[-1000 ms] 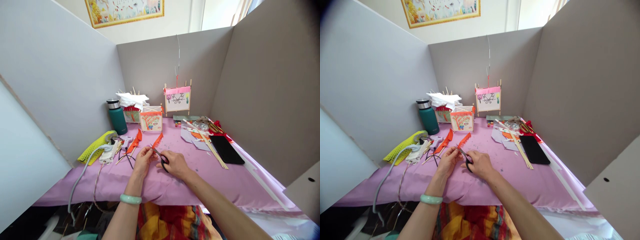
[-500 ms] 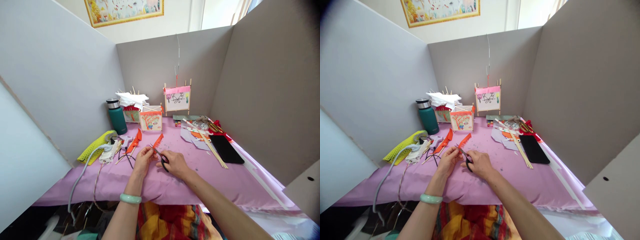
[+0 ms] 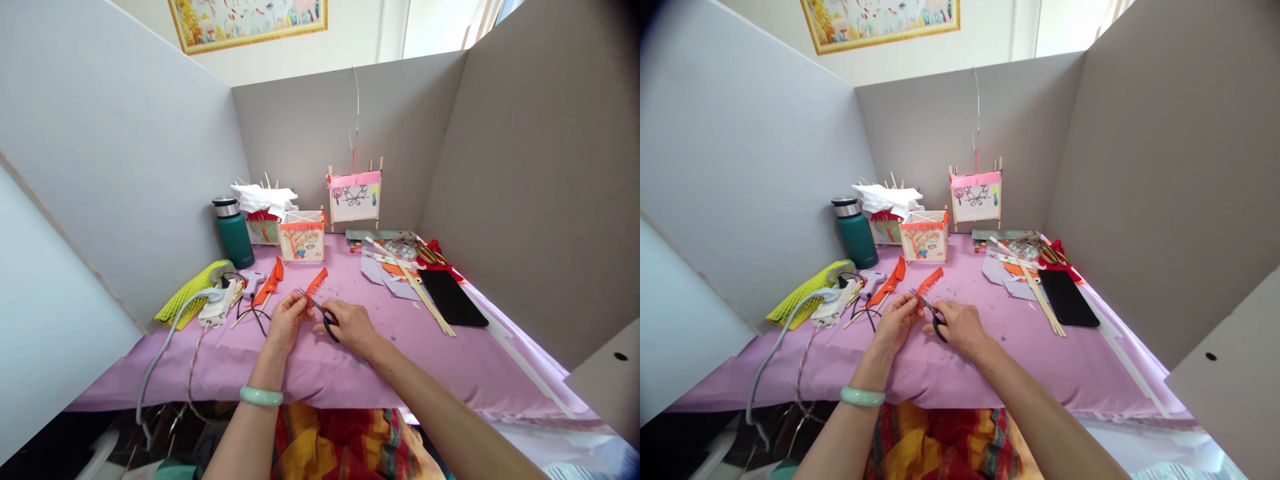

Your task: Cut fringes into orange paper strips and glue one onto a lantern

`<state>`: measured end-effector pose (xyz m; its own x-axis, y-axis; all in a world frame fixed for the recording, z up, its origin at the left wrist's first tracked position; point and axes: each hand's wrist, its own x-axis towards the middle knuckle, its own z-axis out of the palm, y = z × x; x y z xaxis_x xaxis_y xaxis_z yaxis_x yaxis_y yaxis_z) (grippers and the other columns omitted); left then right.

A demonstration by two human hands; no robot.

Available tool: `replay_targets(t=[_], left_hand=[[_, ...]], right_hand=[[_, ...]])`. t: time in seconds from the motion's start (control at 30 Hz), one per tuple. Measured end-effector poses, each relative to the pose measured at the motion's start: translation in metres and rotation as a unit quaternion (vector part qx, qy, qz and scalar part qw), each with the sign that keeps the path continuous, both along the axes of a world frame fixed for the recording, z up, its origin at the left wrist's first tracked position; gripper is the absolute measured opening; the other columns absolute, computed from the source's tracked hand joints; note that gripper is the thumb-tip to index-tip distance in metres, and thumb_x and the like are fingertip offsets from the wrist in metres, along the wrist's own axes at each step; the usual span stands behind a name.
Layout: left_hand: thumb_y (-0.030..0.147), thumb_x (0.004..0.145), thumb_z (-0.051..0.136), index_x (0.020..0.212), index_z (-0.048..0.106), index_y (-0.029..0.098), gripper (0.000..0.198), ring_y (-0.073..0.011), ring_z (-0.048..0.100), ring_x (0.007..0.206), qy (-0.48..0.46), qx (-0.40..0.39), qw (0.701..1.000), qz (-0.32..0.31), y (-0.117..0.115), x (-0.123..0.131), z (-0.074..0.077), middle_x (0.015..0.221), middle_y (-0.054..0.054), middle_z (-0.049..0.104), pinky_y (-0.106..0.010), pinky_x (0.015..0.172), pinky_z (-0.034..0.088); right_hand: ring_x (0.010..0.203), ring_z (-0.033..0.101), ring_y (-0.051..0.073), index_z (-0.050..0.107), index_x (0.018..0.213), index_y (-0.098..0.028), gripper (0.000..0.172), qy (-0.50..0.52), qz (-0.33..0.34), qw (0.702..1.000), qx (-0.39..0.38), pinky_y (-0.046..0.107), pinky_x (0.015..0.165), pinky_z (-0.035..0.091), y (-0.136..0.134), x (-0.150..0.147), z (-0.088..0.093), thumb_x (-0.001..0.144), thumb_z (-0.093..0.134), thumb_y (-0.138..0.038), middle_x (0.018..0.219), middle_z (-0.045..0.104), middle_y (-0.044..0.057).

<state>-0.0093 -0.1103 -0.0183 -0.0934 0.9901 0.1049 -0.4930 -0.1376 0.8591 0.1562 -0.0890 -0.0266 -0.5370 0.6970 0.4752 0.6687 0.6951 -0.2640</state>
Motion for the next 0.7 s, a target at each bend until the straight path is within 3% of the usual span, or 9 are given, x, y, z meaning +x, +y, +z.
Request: replay_targets(t=[0.7], left_hand=[[0.029, 0.057, 0.081, 0.078, 0.058, 0.015, 0.034, -0.0102, 0.058, 0.05, -0.035, -0.001, 0.999, 0.038, -0.0009, 0.0025, 0.0031, 0.061, 0.003, 0.062, -0.024, 0.053, 0.049]], right_hand=[[0.077, 0.062, 0.017, 0.059, 0.104, -0.022, 0.043, 0.004, -0.01, 1.0, -0.001, 0.025, 0.065, 0.038, -0.0048, -0.0004, 0.0051, 0.078, 0.063, -0.055, 0.089, 0.067, 0.003]])
